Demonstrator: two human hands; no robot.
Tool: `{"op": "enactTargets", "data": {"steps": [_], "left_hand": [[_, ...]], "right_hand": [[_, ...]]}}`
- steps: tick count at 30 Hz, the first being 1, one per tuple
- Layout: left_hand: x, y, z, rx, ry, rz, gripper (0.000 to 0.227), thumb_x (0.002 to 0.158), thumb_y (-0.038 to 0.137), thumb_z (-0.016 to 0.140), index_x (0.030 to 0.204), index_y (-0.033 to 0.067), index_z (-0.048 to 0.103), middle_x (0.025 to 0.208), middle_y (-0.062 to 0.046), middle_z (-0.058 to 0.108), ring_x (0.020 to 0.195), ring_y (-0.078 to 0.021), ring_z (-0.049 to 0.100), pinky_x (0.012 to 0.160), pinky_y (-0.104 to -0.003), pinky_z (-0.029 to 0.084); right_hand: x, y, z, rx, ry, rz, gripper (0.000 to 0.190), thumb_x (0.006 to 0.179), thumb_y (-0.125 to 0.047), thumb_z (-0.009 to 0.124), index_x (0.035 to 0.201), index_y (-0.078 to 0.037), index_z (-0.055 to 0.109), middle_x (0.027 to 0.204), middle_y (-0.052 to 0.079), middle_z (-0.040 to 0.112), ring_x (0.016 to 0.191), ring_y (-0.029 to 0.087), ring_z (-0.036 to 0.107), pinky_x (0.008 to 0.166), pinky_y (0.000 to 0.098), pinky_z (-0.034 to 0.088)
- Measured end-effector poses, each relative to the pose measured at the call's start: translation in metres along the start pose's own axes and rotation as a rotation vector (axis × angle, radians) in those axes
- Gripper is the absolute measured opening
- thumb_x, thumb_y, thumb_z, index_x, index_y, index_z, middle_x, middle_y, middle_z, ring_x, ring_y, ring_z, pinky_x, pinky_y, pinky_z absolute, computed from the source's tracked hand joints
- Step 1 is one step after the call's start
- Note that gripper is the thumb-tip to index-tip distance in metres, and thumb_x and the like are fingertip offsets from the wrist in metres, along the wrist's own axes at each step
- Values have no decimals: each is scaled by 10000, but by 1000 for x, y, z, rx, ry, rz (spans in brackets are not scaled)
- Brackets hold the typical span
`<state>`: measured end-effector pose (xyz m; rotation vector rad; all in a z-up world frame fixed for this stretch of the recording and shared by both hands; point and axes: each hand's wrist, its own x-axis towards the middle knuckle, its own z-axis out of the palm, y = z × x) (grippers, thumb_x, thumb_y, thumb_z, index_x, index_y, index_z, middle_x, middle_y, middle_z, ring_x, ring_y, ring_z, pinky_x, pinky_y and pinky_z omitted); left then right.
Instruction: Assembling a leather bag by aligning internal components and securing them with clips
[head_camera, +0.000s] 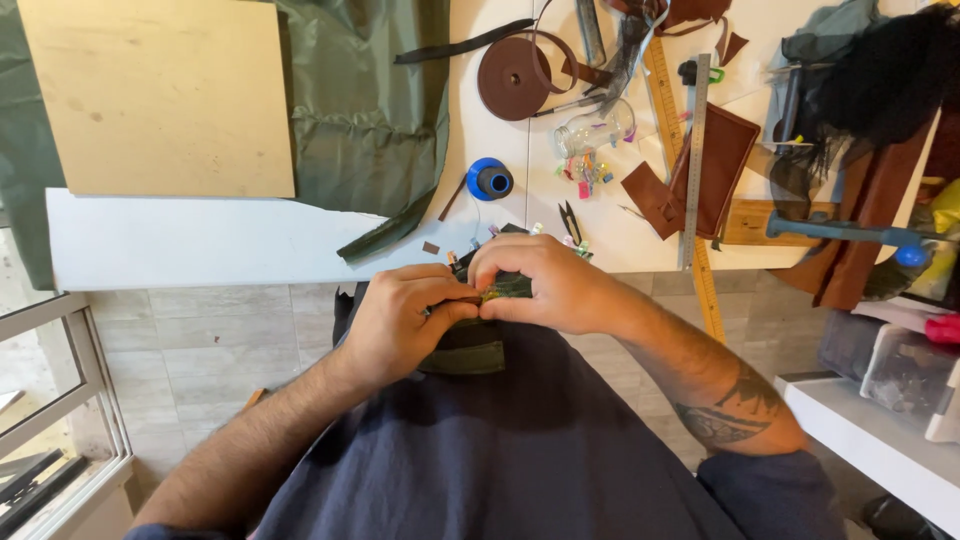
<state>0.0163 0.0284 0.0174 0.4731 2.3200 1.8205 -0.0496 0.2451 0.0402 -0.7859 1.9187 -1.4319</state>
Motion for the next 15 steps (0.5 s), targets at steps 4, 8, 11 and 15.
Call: {"op": "enactTargets", "data": {"steps": [4,8,11,15], "left_hand": [[0,1,-8,-50,-3,-21,177,877,133,813,960,-19,777,810,-179,741,793,-405,750,809,-453,616],[-2,-1,-19,-181,-57,-96,200,907,123,759,1062,-4,764,879,-177,775,864,-383,767,808,-480,605],[0,1,-19,-203,-81,-70,180,938,85,716,1081,-16,758,916,-188,778,878,-395,764,811,-484,600],[3,0,-9,-136,-36,-3,166,922,69,735,1044,-41,763,894,-202,763,837,-417,748,783,-483,602]], "right_hand": [[-18,27,19,35,160,-2,238,826,-249,886,972,-106,763,861,13,734,816,174,701,818,357,568],[-22,33,24,192,290,-15,246,796,-192,897,960,-61,768,782,31,748,749,130,689,774,306,564],[-25,39,29,282,345,-1,227,793,-168,889,947,-46,775,772,45,761,739,118,689,762,295,568],[-26,43,32,295,373,1,246,776,-155,898,954,-35,777,763,52,755,742,120,698,752,308,582]]}}
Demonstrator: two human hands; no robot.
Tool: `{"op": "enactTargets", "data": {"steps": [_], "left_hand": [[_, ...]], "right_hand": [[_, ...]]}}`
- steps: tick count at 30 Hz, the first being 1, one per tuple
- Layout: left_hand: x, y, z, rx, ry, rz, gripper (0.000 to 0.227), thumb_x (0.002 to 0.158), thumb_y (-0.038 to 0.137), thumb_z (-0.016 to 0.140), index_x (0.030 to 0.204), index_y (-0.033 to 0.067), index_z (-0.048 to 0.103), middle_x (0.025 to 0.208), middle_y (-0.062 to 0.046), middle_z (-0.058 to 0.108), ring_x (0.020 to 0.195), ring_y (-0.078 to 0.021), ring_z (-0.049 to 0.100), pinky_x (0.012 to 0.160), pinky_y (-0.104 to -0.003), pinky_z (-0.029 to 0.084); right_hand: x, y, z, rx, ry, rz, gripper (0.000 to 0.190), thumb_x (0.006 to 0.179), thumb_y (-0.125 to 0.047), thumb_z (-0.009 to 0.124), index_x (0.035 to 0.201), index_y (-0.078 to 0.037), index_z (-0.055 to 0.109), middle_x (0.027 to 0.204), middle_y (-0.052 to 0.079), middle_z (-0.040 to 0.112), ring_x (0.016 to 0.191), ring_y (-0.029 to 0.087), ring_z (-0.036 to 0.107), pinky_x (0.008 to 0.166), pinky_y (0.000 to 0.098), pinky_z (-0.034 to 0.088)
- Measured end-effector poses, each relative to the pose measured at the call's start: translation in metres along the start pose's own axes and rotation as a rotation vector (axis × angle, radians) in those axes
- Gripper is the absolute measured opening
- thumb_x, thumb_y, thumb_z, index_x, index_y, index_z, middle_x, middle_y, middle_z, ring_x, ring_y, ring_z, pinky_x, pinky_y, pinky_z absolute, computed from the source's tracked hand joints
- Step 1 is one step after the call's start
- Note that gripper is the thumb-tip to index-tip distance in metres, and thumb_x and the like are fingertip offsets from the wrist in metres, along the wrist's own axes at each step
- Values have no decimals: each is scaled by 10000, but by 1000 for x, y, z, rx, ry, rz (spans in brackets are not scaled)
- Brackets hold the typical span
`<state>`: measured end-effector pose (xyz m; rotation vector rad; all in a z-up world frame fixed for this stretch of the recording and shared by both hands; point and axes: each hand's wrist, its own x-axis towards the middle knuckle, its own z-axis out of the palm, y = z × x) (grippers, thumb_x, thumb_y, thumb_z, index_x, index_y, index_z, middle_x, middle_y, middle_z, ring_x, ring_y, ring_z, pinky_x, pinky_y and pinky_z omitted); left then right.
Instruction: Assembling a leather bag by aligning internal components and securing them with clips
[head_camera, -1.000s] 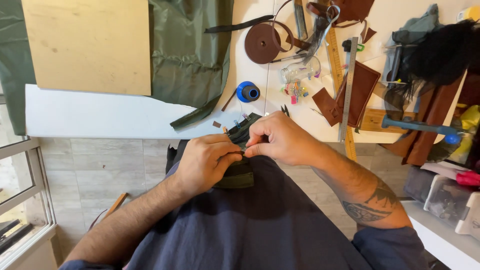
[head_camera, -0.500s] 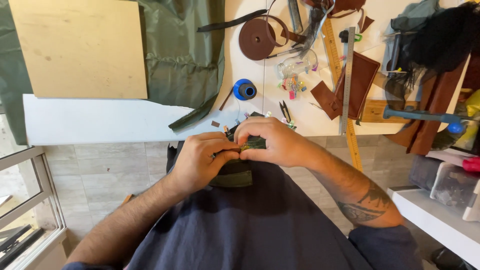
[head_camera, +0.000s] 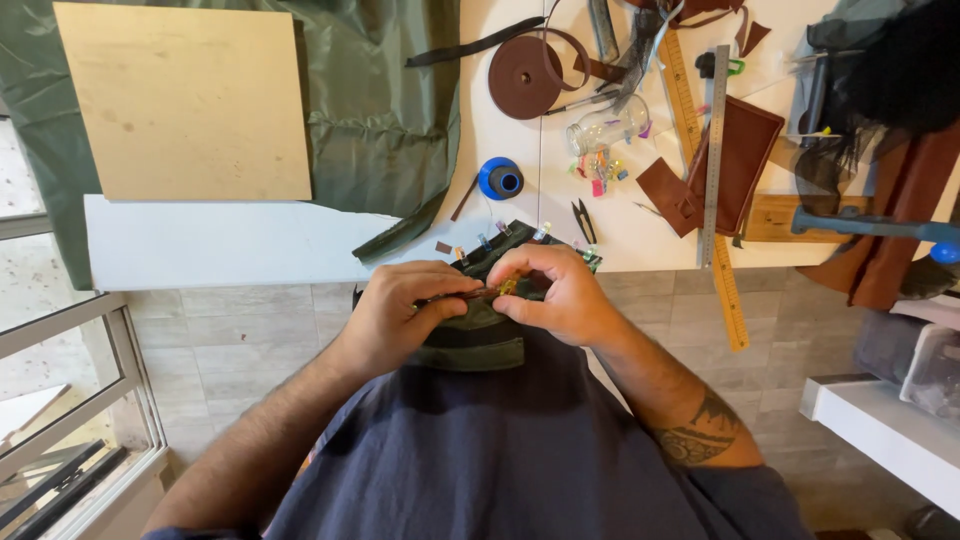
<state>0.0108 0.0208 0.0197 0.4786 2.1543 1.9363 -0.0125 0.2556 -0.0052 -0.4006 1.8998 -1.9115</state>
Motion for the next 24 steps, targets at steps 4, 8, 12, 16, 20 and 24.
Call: {"op": "enactTargets", "data": {"steps": [4,8,12,16,20,24], "left_hand": [[-3,-11,8,-8,46,-26,136,929,100,735,1010,-2,774,867,-133,761,798,-348,755,763,-424,609],[-5,-9,9,46,63,-15,124,958,78,692,1011,6,777,865,-115,746,778,-326,742,754,-400,606],[-2,3,6,48,19,44,154,969,75,679,1025,-43,762,883,-173,739,785,-388,733,741,-440,605],[-3,-4,2,37,-30,66,189,944,118,730,1034,-46,756,886,-179,727,791,-386,725,734,-454,599],[-5,-3,6,66,37,43,122,934,114,737,955,-3,763,800,-110,701,697,-315,698,683,-393,593],[-3,4,8,129,90,76,123,956,109,712,912,-3,734,768,-95,662,652,-299,659,642,-365,570]], "right_hand": [[-5,3,3,70,24,33,255,779,-131,890,967,-12,766,751,64,747,729,110,675,746,301,582],[-7,-2,10,94,66,9,184,800,-90,838,917,12,740,749,92,735,718,119,652,716,317,571],[-11,-3,14,112,105,13,171,788,-46,834,888,42,727,758,116,744,712,141,679,700,329,588],[-11,-4,18,108,108,12,170,781,-52,837,886,38,738,773,118,761,716,144,695,697,329,593],[-10,-8,18,80,76,6,155,814,-85,827,912,11,754,824,112,774,740,148,685,729,326,581],[-7,-21,12,16,26,22,134,858,-116,791,942,-14,766,861,82,777,791,124,682,747,326,581]]}}
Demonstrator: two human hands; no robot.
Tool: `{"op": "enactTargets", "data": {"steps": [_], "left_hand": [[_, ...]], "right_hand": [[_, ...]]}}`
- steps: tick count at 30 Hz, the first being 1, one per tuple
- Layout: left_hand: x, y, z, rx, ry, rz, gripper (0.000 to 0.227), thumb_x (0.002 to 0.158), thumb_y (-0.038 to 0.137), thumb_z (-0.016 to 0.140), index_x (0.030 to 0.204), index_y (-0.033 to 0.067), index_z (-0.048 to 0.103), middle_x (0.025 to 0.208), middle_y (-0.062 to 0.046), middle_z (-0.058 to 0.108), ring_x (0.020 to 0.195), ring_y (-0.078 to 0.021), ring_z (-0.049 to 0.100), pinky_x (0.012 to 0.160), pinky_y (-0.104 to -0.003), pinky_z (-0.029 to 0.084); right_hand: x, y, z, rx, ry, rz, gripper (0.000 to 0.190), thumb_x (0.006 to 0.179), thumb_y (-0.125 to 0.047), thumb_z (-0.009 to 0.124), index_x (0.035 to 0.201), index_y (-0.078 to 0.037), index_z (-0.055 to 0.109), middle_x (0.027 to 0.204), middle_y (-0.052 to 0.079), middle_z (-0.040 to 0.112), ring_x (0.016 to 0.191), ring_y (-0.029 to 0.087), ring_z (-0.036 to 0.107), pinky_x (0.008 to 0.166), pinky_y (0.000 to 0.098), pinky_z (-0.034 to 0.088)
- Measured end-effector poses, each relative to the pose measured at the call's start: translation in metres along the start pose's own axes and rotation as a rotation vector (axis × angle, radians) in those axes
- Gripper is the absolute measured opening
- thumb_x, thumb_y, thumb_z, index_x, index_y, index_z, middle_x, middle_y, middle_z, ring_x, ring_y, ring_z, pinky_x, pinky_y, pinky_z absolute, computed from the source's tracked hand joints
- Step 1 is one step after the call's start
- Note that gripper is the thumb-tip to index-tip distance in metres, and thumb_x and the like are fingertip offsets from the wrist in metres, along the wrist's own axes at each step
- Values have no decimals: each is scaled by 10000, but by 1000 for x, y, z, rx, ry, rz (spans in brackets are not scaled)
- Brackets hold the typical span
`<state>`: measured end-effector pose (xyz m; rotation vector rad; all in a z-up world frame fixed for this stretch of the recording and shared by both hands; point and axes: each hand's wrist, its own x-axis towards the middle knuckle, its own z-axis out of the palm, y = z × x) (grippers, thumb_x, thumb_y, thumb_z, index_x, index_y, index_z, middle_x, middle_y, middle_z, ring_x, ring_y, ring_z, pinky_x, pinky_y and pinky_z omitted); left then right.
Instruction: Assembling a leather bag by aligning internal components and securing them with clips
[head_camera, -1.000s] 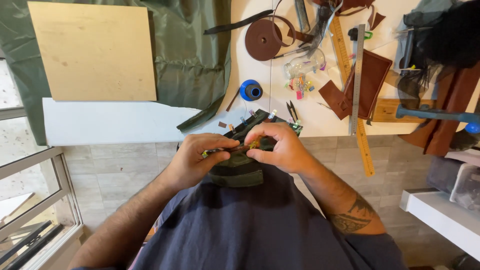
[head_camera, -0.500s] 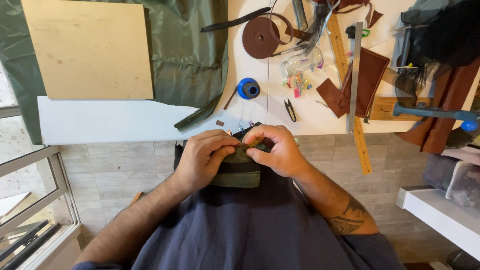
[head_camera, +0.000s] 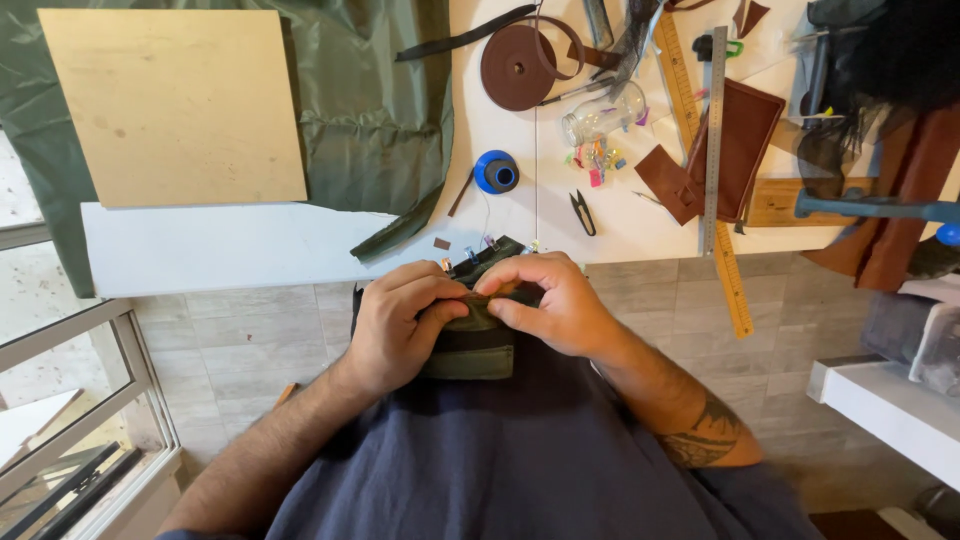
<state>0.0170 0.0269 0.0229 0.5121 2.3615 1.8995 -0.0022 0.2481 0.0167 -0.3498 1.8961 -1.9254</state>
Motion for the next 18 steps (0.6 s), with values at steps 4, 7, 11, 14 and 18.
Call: {"op": "enactTargets", "data": {"steps": [4,7,11,14,18], "left_hand": [[3,0,-2,-19,-8,24,114,939,100,731,901,-8,731,757,-103,657,648,-308,650,637,-365,564],[7,4,0,-32,-11,42,117,936,99,735,908,-14,732,754,-98,652,644,-297,639,637,-355,555],[7,5,3,-68,8,58,112,925,65,738,888,-38,716,736,-125,640,618,-307,625,603,-371,533],[7,1,-3,-83,5,57,113,937,77,726,897,-29,718,746,-119,656,626,-301,630,607,-364,526],[9,-4,-18,-125,28,19,136,947,104,719,900,-24,710,760,-110,663,641,-273,612,631,-359,514]], "right_hand": [[6,-5,-6,27,-34,-20,108,918,-110,723,937,-17,775,885,118,779,795,149,677,752,353,578],[10,-13,-9,4,-61,-32,84,906,-69,712,915,-14,774,875,117,768,749,162,666,719,348,584],[13,-23,-12,-79,-97,-78,64,881,-53,718,918,-28,763,901,121,769,745,206,691,725,358,597],[12,-28,-19,-43,-96,-49,129,914,-86,698,1019,-30,748,923,132,762,778,219,690,768,376,596],[10,-31,-30,-30,126,-97,188,987,-133,644,1072,6,737,954,128,758,896,197,697,828,348,575]]}}
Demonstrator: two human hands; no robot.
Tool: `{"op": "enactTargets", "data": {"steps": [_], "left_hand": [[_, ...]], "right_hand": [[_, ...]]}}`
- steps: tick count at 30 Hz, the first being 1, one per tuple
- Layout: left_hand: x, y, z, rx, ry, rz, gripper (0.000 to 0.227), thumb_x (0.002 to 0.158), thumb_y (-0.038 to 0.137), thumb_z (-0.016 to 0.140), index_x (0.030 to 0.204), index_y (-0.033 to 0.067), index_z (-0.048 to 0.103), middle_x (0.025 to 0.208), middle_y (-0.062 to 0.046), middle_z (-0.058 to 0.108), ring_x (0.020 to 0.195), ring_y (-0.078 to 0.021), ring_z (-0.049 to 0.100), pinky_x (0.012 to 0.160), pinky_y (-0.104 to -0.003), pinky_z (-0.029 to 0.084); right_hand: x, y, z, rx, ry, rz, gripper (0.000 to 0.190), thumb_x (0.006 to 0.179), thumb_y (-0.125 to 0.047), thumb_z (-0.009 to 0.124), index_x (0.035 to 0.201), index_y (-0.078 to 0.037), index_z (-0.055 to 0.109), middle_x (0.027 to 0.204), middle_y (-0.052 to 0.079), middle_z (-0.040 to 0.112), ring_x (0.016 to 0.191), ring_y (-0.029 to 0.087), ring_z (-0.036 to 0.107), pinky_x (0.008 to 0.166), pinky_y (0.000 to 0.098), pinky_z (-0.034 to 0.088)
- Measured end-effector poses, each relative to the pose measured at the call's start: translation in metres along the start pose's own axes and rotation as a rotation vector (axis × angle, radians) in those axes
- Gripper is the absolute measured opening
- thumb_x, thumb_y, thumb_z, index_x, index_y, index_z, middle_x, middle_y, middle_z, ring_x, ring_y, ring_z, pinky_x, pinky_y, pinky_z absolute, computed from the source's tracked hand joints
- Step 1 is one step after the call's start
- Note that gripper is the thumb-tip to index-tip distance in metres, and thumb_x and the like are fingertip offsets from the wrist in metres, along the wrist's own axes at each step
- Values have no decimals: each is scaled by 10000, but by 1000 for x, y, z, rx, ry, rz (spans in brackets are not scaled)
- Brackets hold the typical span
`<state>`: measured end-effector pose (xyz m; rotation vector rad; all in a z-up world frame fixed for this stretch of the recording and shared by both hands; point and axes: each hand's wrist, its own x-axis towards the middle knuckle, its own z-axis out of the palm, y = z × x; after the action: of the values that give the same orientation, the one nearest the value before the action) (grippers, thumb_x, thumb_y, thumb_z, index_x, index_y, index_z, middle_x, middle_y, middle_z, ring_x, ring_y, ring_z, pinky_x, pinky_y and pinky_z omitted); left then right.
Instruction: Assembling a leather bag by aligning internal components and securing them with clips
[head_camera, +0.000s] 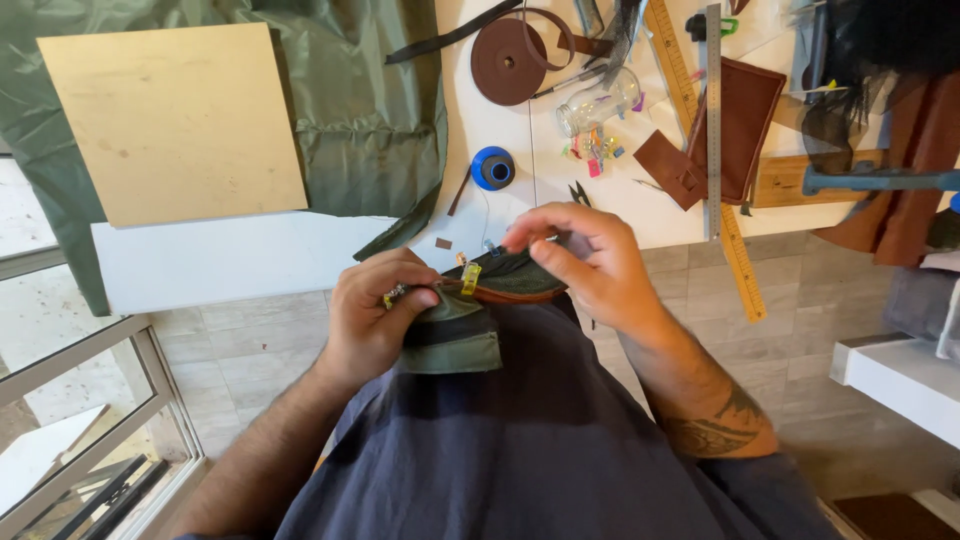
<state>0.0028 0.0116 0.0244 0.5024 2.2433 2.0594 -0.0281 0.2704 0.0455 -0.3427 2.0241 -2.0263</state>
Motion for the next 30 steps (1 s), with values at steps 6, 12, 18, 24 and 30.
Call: {"op": "enactTargets", "data": {"steps": [6,12,18,24,30], "left_hand": [[2,-12,-5,-176,43,-100,117,923,58,738,874,-44,712,740,-131,643,648,-220,556,635,-331,489],[-3,-29,3,-377,123,-224,118,964,39,690,888,-46,661,755,-91,566,681,-131,517,627,-266,438],[3,-27,15,-541,274,-264,136,924,6,714,905,-101,632,847,-154,577,783,-172,549,725,-279,457],[5,-12,8,-673,297,-367,165,916,123,769,1017,8,709,975,-110,699,877,-178,633,833,-284,500],[4,-9,-5,-578,276,-313,148,904,113,761,965,7,678,915,-105,654,833,-171,589,770,-262,459]], "right_hand": [[-1,-21,3,-187,-16,-219,222,923,-106,740,1110,13,736,1027,154,758,950,293,727,869,397,573],[0,-30,11,-544,34,-489,276,996,-186,682,1182,16,709,1156,187,715,996,384,711,847,470,543],[-6,-36,8,-854,108,-558,308,917,-170,797,1168,-8,725,1068,143,723,942,340,721,846,462,524],[-25,-72,-34,-911,356,-503,344,1024,-231,647,1074,107,691,1030,249,756,979,386,746,937,502,555],[-31,23,-127,-341,510,-256,449,1136,-361,541,1360,27,548,1234,258,665,1168,355,673,1040,437,566]]}}
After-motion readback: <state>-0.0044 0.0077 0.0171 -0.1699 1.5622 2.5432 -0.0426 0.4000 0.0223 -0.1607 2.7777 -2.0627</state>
